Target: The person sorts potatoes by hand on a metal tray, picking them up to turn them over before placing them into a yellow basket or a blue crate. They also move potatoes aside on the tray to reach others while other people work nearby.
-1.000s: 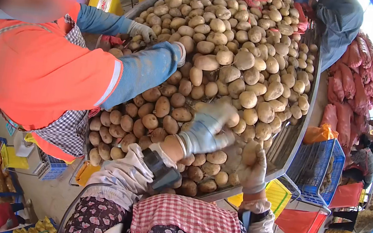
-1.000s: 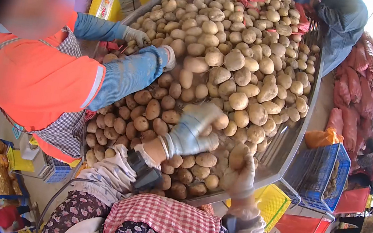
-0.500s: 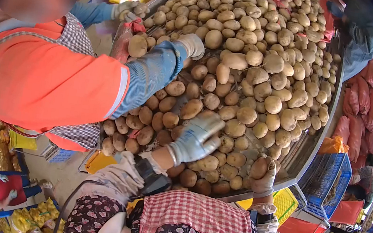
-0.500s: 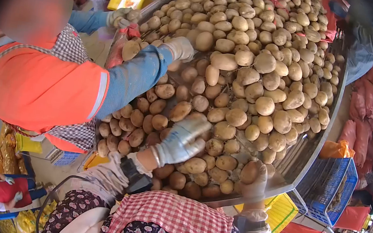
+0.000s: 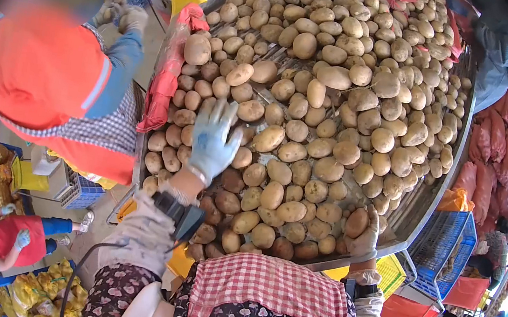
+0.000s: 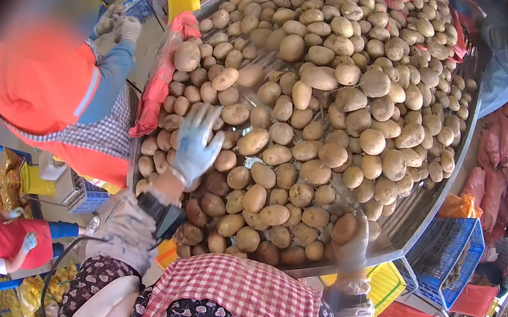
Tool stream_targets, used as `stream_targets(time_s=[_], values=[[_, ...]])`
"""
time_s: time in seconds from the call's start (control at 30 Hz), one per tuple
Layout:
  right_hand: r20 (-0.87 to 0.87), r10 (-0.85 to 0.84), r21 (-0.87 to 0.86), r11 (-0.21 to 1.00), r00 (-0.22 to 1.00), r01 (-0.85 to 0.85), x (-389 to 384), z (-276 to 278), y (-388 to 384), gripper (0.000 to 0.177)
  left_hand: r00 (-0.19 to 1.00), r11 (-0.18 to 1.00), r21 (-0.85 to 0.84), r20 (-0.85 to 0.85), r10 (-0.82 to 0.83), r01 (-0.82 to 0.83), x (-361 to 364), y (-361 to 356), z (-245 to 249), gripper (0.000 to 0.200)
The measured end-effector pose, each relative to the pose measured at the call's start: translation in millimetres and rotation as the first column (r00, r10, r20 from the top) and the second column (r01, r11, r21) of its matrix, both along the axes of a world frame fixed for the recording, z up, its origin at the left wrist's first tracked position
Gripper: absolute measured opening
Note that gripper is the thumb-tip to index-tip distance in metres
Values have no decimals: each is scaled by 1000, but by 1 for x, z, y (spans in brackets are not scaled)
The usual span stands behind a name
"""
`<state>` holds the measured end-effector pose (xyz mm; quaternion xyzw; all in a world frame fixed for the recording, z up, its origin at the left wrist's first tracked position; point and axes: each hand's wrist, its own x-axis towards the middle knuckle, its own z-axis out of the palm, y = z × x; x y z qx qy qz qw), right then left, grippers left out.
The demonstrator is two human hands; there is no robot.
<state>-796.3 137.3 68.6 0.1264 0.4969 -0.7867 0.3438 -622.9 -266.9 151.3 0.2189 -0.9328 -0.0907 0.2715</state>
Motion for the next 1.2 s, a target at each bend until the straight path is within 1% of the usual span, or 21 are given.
stream_targets(time_s=[0.03, 0.07, 0.13, 0.17, 0.2, 0.27, 0.33, 0.4, 0.43, 0.53, 0.6, 0.67, 0.77, 0.8, 0.87, 0.93, 1.0, 1.07, 1.1, 1.17, 1.2], values=[[-321, 137, 271, 961, 937, -48, -3, -15, 6, 39, 999, 999, -36, 43, 22, -21, -12, -8, 0, 57], [-325, 137, 275, 960, 936, -45, 3, 9, -6, 39, 995, 997, -73, 84, 44, -38, -24, -14, 0, 58], [219, -84, -62, 993, 972, 100, 21, 81, -48, 32, 954, 999, 50, 301, 0, -16, -47, -23, -11, 65], [77, -62, -28, 998, 995, 65, 20, 66, -40, 33, 945, 997, -72, 325, 16, 8, -55, -23, -13, 66], [73, -67, -28, 997, 995, 69, 19, 68, -41, 33, 947, 997, -71, 322, 11, 12, -64, -23, -15, 66], [177, -84, -83, 992, 981, 100, 19, 70, -41, 33, 852, 997, -83, 522, 45, -2, -73, -18, -4, 63], [176, -74, -99, 991, 982, 93, 18, 68, -38, 34, 869, 1000, -18, 496, -1, 11, -67, -24, -3, 59], [176, -68, -113, 990, 982, 89, 19, 66, -37, 35, 942, 991, 130, 333, -42, -2, -56, -32, -13, 57], [162, -62, -112, 990, 985, 81, 19, 65, -37, 35, 909, 983, 183, 412, -66, -12, -51, -29, 2, 56], [140, -55, -88, 994, 989, 68, 18, 61, -35, 35, 921, 959, 223, 306, -239, 175, -33, -16, 2, 54], [130, -51, -73, 995, 990, 61, 16, 56, -34, 35, 949, 961, 246, 249, -191, 129, -34, -4, -9, 54], [149, -83, -69, 993, 985, 94, 16, 52, -33, 35, 942, 965, -123, 276, -192, 233, -32, 27, 3, 60], [159, -60, -101, 992, 985, 77, 15, 51, -32, 36, 920, 997, -45, 389, -40, 63, -49, 56, -8, 69], [157, -60, -100, 992, 986, 76, 14, 50, -31, 36, 921, 997, -45, 387, -40, 62, -54, 52, -8, 69], [129, -49, -50, 997, 990, 56, 14, 48, -28, 34, 858, 979, 198, 496, -134, 39, -65, 40, 2, 67], [2, -68, 46, 997, 998, 67, 19, 38, -23, 34, 842, 979, 191, 516, -158, 67, -61, 37, -1, 63], [-133, -73, 134, 987, 988, 91, 19, 42, -27, 35, 896, 951, -116, 382, -225, 288, -43, 40, -12, 64], [-358, 289, 91, 957, 888, -275, 34, 72, -41, 45, 876, 939, -51, 381, -295, 339, -34, 41, -16, 66], [-195, 392, -198, 882, 899, -427, 33, 99, -57, 48, 921, 960, 44, 273, -277, 276, -28, 48, -9, 66], [-214, 468, -121, 859, 858, -498, 41, 126, -80, 49, 965, 940, 235, 26, -261, 248, -19, 70, 17, 65], [-215, 538, -43, 828, 815, -559, 45, 131, -84, 51, 920, 896, 226, -184, -346, 382, -21, 84, 28, 67]])
